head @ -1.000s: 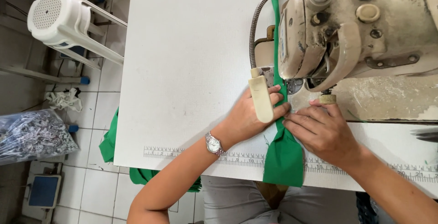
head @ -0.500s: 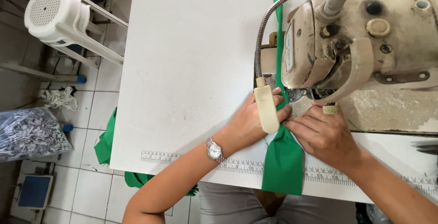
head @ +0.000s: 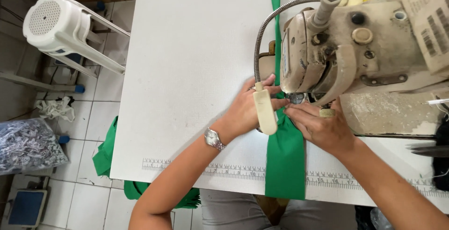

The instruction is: Feeding and guiding green fabric strips through an industrial sewing machine to join or hem them.

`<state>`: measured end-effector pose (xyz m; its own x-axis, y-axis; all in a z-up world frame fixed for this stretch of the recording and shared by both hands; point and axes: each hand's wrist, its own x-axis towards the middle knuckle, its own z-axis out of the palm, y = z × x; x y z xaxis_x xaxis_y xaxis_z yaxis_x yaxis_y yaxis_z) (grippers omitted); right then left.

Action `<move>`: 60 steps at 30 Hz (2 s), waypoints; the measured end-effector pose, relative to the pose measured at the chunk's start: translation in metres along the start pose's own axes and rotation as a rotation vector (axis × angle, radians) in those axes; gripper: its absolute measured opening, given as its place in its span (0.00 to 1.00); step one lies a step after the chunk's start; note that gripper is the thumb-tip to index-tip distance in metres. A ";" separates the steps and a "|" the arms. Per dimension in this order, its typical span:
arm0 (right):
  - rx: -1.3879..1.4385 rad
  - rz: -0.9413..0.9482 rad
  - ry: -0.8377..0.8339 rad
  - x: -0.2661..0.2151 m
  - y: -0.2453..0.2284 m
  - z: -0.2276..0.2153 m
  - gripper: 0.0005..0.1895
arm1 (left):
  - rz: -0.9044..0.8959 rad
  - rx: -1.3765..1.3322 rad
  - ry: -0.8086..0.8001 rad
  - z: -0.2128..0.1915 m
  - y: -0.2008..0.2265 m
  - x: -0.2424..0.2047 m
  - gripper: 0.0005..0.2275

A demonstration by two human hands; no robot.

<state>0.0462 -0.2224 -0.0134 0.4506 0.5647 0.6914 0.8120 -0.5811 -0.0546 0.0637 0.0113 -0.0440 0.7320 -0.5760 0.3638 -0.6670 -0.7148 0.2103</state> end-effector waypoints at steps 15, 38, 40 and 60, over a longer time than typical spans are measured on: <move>0.072 0.159 -0.235 -0.011 -0.007 -0.020 0.23 | -0.472 -0.496 0.081 -0.067 0.140 -0.072 0.11; 0.415 -0.148 0.121 -0.009 -0.127 -0.059 0.07 | -1.051 -1.145 -0.001 -0.129 0.185 -0.135 0.09; 0.440 -0.126 0.097 -0.009 -0.126 -0.056 0.07 | -1.025 -1.056 0.031 -0.129 0.185 -0.135 0.08; 0.483 -0.241 -0.106 0.008 -0.120 -0.055 0.06 | -1.091 -0.653 0.521 -0.125 0.190 -0.137 0.03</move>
<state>-0.0674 -0.1802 0.0385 0.2456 0.7187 0.6505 0.9635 -0.1074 -0.2451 -0.1805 0.0033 0.0594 0.8824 0.4705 0.0049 0.1582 -0.3065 0.9386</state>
